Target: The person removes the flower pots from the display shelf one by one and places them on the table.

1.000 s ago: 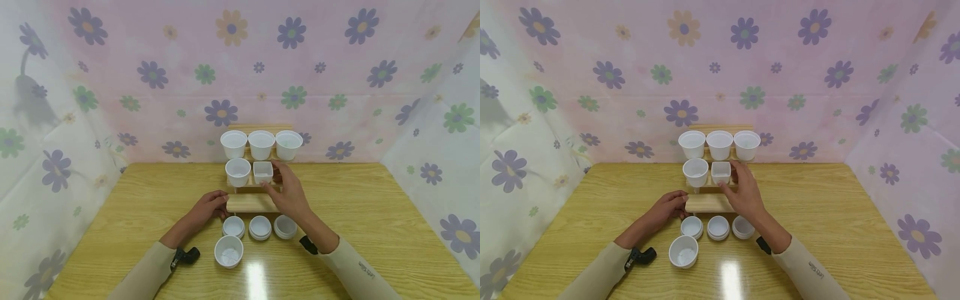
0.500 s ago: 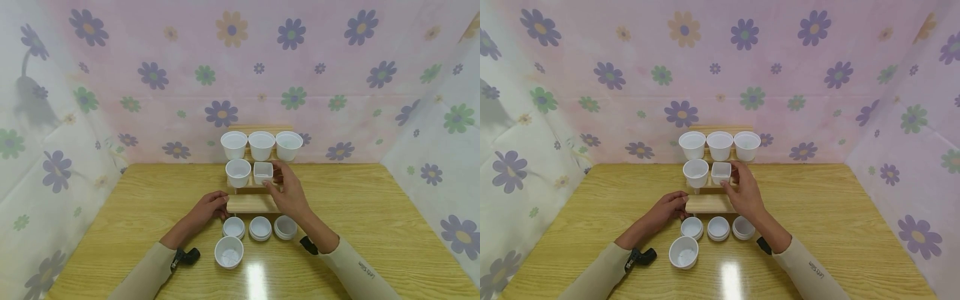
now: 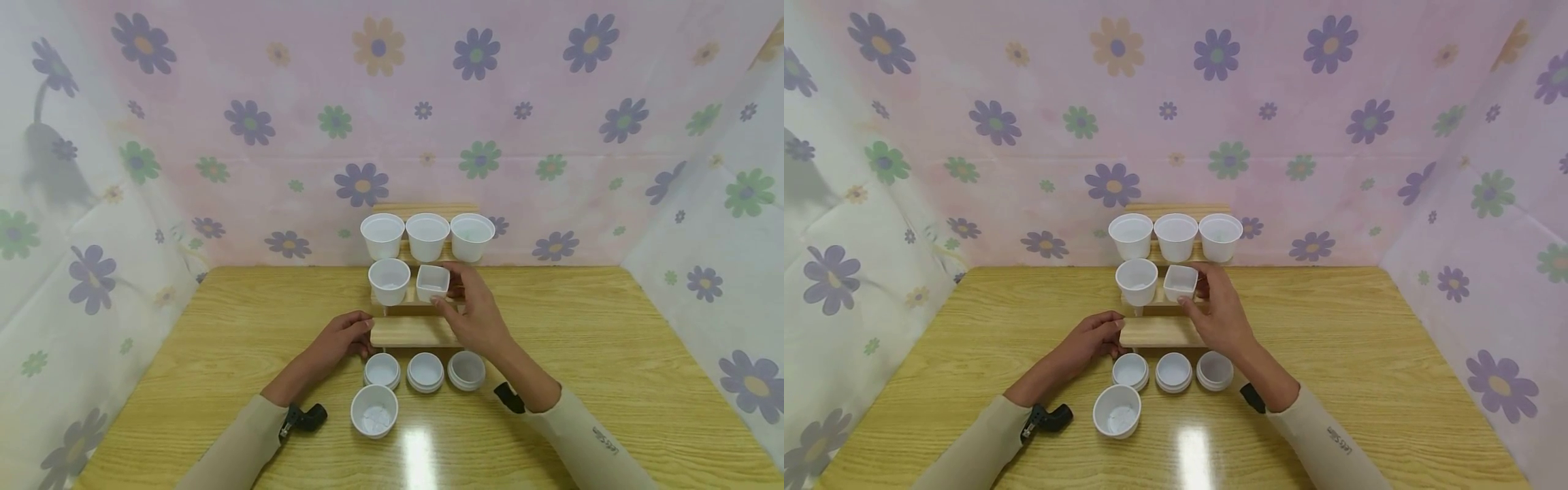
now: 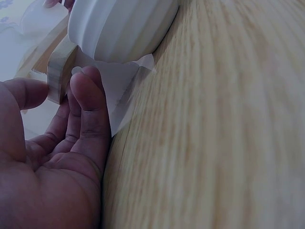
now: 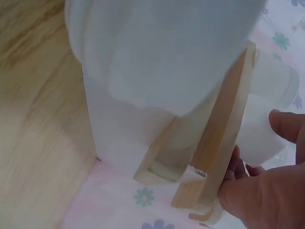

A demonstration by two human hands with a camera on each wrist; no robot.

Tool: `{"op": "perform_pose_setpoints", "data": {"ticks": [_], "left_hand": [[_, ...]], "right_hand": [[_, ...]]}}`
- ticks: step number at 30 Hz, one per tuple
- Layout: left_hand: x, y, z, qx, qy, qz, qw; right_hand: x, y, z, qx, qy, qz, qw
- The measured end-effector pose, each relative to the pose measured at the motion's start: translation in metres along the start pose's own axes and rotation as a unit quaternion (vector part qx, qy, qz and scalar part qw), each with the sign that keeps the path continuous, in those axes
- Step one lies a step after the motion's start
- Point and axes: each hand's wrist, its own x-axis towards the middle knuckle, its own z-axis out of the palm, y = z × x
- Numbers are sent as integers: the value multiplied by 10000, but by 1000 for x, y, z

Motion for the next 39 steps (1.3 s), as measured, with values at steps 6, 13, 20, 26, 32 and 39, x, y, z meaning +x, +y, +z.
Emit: {"op": "perform_pose_setpoints", "data": {"ticks": [6, 13, 20, 26, 32, 39], "left_hand": [[0, 0, 0, 37, 0, -8, 10000], [-1, 2, 0, 102, 59, 1, 9999], [-1, 2, 0, 103, 25, 8, 9999], [-1, 0, 1, 84, 23, 9, 10000], [-1, 0, 1, 65, 20, -5, 10000], [-1, 2, 1, 51, 10, 4, 10000]], "right_hand": [[1, -2, -9, -61, -356, -81, 9993], [1, -4, -18, -109, -686, -303, 9971], [-2, -8, -26, -23, -945, -305, 9951], [-6, -11, -29, -191, -1232, -300, 9917], [-10, -16, -29, -410, -1535, -148, 9872], [-12, -22, -29, -377, -2012, -47, 9788]]}}
